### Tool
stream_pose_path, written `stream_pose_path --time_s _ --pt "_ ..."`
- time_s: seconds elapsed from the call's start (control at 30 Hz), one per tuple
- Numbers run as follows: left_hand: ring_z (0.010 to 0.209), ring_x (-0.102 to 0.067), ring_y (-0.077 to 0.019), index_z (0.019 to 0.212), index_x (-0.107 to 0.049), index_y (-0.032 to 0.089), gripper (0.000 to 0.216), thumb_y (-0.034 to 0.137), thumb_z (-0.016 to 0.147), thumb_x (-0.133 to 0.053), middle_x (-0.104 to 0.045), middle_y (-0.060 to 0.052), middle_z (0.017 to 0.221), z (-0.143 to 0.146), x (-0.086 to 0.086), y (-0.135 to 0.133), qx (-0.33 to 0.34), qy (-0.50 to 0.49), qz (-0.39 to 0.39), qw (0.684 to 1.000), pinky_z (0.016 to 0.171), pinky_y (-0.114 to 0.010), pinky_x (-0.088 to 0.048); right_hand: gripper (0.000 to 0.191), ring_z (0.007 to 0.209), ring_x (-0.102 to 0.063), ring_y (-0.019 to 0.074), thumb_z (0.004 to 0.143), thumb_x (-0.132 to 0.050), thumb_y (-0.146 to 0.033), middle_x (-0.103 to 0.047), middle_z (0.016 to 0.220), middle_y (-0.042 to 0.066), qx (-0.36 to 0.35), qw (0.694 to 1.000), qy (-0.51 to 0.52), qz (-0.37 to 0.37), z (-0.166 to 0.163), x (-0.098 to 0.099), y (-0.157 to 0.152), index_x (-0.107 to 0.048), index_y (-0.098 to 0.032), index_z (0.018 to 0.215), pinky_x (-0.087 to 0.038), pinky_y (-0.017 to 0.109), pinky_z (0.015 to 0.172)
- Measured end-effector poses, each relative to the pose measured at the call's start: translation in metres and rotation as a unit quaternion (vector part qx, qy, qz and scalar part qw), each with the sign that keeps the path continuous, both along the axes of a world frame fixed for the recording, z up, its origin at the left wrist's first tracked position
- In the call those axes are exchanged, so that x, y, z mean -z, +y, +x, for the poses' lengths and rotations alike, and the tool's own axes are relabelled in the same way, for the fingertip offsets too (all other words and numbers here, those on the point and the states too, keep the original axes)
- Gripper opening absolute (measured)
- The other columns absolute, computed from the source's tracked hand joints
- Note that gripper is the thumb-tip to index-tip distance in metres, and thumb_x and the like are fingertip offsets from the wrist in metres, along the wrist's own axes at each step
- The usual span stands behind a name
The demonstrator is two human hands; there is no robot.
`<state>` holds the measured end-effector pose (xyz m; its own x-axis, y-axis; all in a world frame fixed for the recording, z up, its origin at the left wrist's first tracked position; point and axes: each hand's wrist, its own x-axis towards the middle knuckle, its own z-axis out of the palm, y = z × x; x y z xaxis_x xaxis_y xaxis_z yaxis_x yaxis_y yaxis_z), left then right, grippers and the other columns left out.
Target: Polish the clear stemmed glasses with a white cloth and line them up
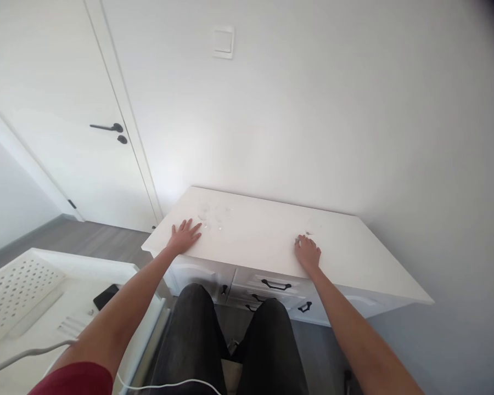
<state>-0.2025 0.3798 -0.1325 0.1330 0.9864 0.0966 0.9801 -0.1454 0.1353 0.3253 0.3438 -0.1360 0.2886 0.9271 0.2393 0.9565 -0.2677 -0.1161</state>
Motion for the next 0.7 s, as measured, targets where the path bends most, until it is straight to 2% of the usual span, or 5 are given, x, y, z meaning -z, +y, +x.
stream_pose_path --time_s 0.2,0.37,0.53,0.7 --pt "0.146 -0.045 -0.0378 0.15 -0.053 0.025 0.054 0.04 0.101 -0.068 -0.043 -0.012 0.164 -0.002 -0.002 -0.004 0.0 -0.025 0.012 1.0 0.119 -0.067 -0.037 0.043 0.136 -0.056 0.0334 0.103 -0.067 -0.036 -0.053 0.154 0.012 -0.139 0.99 -0.015 -0.018 -0.089 0.008 -0.001 -0.059 -0.024 0.143 -0.046 0.06 0.114" --pt "0.148 -0.043 -0.0383 0.151 -0.053 0.025 0.055 0.041 0.101 -0.068 -0.042 -0.012 0.165 0.0 -0.006 -0.007 -0.002 -0.024 0.017 1.0 0.12 -0.068 -0.034 0.042 0.134 -0.057 0.0328 0.103 -0.067 -0.036 -0.055 0.153 0.012 -0.211 0.977 -0.003 -0.008 -0.158 0.003 0.041 -0.06 -0.024 0.142 -0.048 0.06 0.112" --pt "0.149 -0.041 -0.0384 0.152 -0.052 0.026 0.055 0.041 0.101 -0.067 -0.04 -0.012 0.167 -0.001 -0.003 -0.004 -0.007 -0.023 0.018 1.0 0.121 -0.068 -0.032 0.04 0.13 -0.06 0.0317 0.103 -0.067 -0.036 -0.057 0.15 0.012 -0.238 0.971 0.011 0.002 -0.198 -0.001 0.093 -0.061 -0.023 0.14 -0.051 0.057 0.109" --pt "0.151 -0.039 -0.0387 0.153 -0.051 0.027 0.056 0.042 0.101 -0.066 -0.038 -0.011 0.168 -0.003 0.002 -0.002 -0.005 -0.021 0.012 1.0 0.122 -0.069 -0.03 0.041 0.13 -0.06 0.0319 0.103 -0.067 -0.036 -0.057 0.15 0.012 -0.256 0.966 0.024 0.002 -0.219 0.002 0.119 -0.06 -0.023 0.141 -0.051 0.058 0.109"
